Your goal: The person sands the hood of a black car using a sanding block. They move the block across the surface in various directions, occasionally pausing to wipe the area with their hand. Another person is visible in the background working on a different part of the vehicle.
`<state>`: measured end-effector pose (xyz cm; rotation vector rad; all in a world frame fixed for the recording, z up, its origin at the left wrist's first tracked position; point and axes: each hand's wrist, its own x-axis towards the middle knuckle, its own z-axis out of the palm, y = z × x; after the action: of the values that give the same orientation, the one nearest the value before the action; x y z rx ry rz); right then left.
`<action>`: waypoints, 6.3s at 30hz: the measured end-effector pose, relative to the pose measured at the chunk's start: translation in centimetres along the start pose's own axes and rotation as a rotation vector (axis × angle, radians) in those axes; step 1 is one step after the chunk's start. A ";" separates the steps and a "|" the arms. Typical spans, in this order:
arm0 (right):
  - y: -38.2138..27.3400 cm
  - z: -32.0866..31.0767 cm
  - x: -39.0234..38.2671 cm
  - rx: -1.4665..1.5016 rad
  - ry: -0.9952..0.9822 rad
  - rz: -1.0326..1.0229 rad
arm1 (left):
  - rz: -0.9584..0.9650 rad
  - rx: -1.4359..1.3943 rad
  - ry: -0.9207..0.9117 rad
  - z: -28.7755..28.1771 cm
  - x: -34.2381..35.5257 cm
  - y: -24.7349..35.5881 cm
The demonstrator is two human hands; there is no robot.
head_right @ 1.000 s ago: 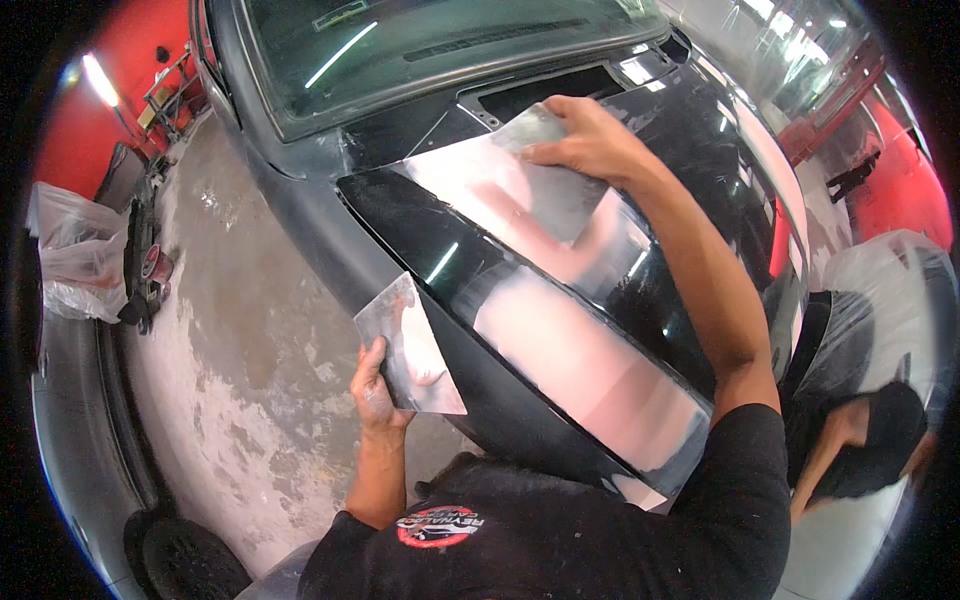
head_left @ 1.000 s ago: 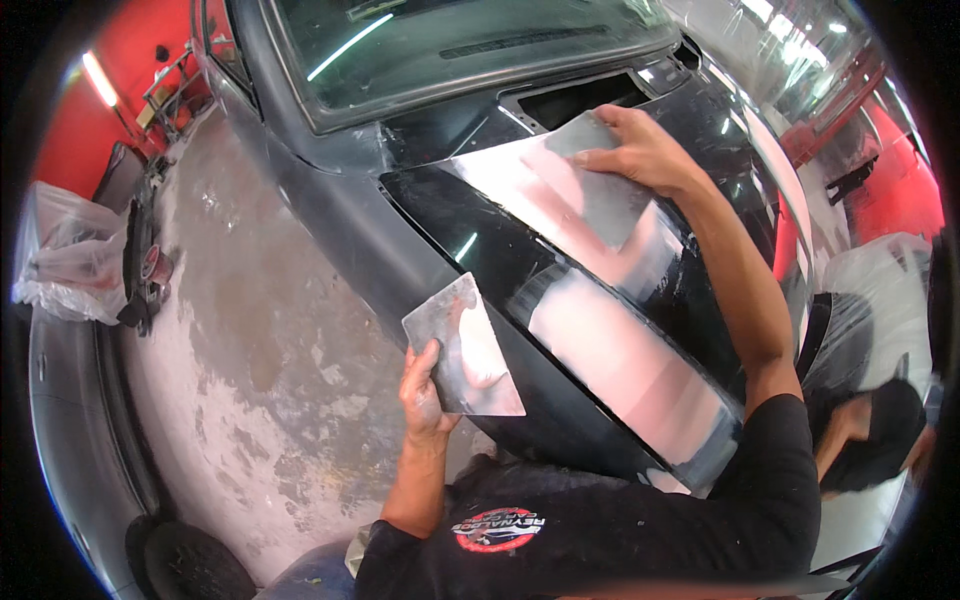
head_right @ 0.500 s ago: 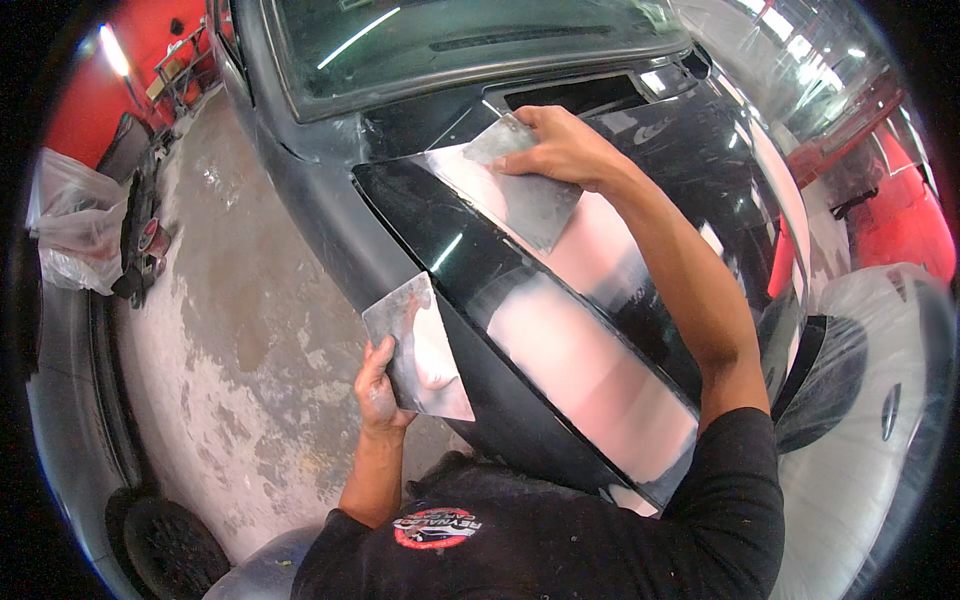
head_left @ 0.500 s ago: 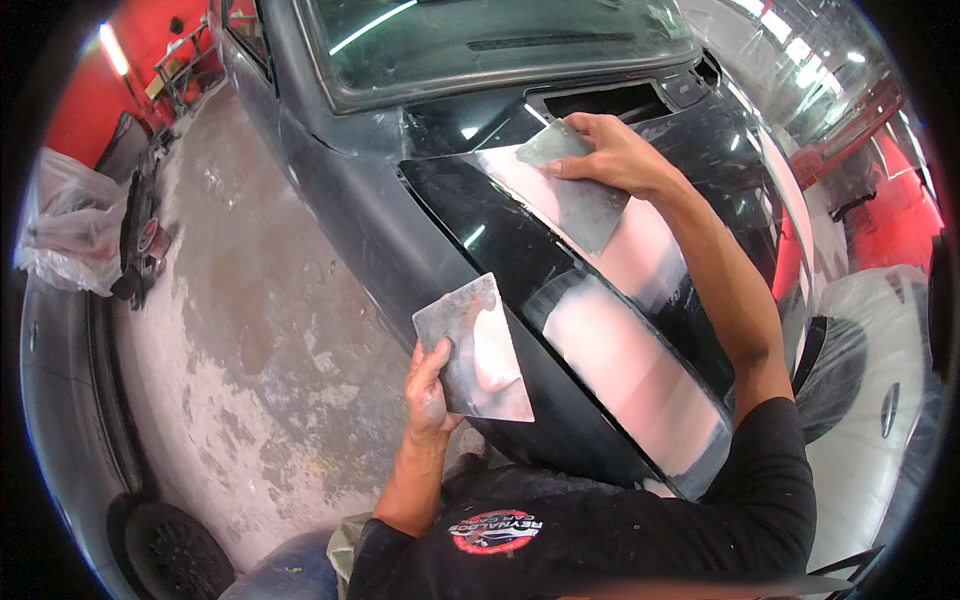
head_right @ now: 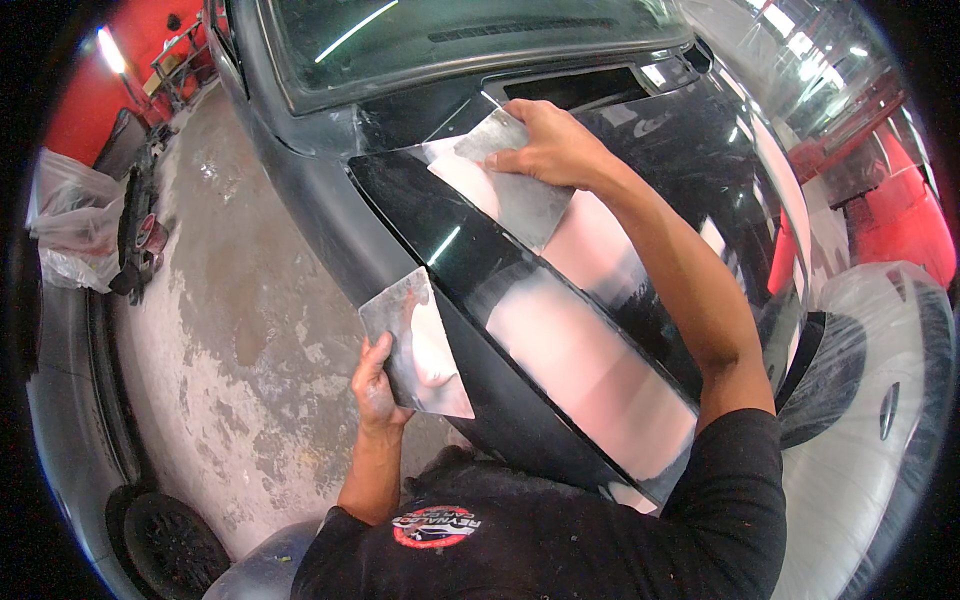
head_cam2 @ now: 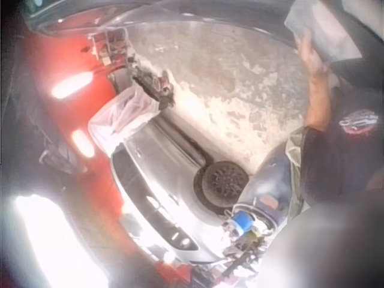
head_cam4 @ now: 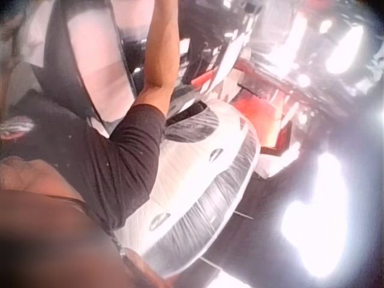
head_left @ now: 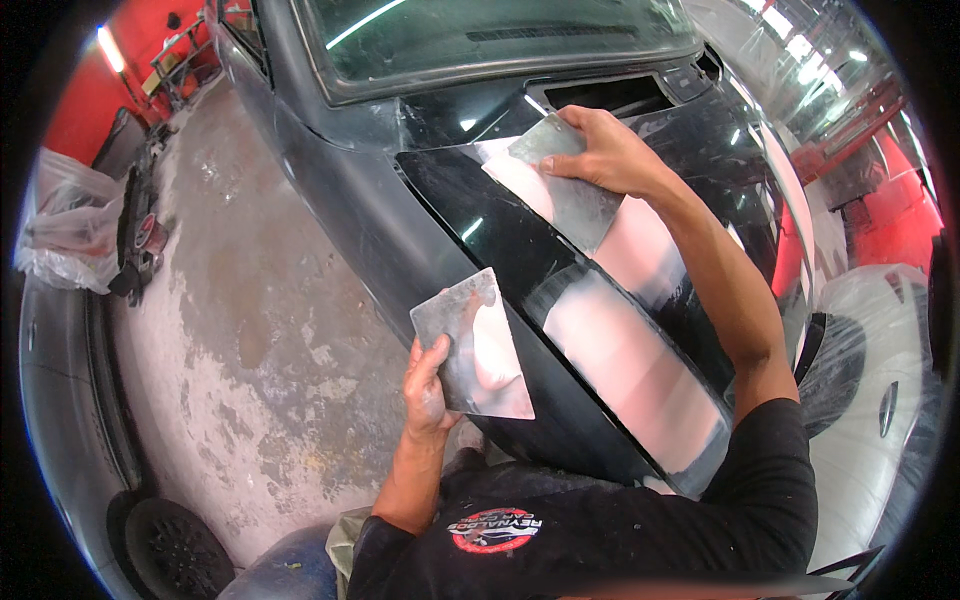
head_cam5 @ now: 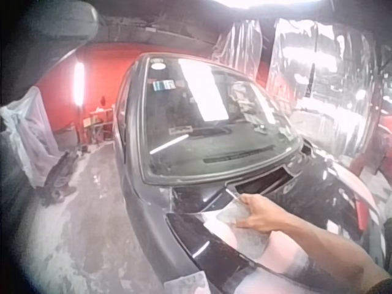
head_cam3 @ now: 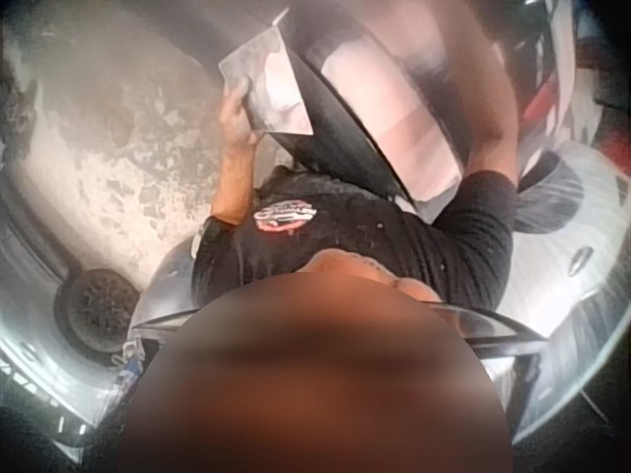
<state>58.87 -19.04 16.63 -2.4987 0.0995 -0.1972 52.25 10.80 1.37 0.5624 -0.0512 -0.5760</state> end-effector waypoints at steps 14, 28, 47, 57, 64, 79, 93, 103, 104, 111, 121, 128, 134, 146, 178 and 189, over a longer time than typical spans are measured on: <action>1.6 -4.7 -1.4 -0.061 0.188 0.138 | -0.029 0.041 -0.081 -0.2 0.0 0.3; -0.1 -1.1 -0.9 0.084 -0.014 0.019 | -0.068 0.087 -0.071 -0.9 -0.1 0.1; 1.2 -0.2 -1.6 -0.029 0.050 -0.008 | -0.067 0.091 0.006 -0.8 -0.6 0.0; 4.7 -4.4 -2.4 -0.158 0.227 0.079 | 0.020 0.036 0.084 -0.4 -0.8 -0.2; 1.1 -9.2 -6.5 0.050 0.275 0.082 | 0.023 0.076 0.078 2.0 -1.0 0.5; -8.3 -2.4 -16.8 -0.027 -0.014 -0.059 | 0.083 0.163 -0.100 9.2 -3.0 -1.6; -1.2 -8.5 -14.5 0.042 0.349 0.022 | 0.353 0.176 0.055 6.1 -3.3 -0.5; 3.0 -4.3 -8.5 -0.014 0.080 0.080 | 0.198 0.127 0.074 2.8 -0.4 -1.1; 3.0 -4.0 -8.4 0.016 0.062 0.056 | 0.210 0.142 0.045 2.9 -0.4 -1.1; 2.8 -2.9 -7.7 -0.027 0.022 0.071 | 0.209 0.082 0.026 3.3 -0.4 -1.2; 2.3 -2.5 -7.5 -0.070 0.001 0.092 | 0.215 0.138 0.078 2.6 -0.3 -1.2; 2.1 -1.8 -7.5 -0.125 0.070 0.102 | 0.225 0.138 0.078 3.0 -0.4 -1.2; 3.3 -2.1 -7.9 -0.165 0.114 0.079 | 0.209 0.093 0.057 3.4 -0.4 -1.1; 5.8 -7.4 -7.4 0.026 0.223 0.126 | 0.235 0.091 0.143 2.9 -0.4 -1.4; 1.3 -0.9 -3.0 -0.017 0.057 -0.035 | 0.199 0.118 0.121 2.2 -0.9 -1.4; 1.2 -0.8 -2.9 -0.170 0.096 -0.006 | 0.191 0.109 0.168 2.2 -0.8 -1.4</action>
<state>55.81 -20.15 16.20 -2.6588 0.1537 -0.3242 50.40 9.14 2.60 0.7019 0.0230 -0.3401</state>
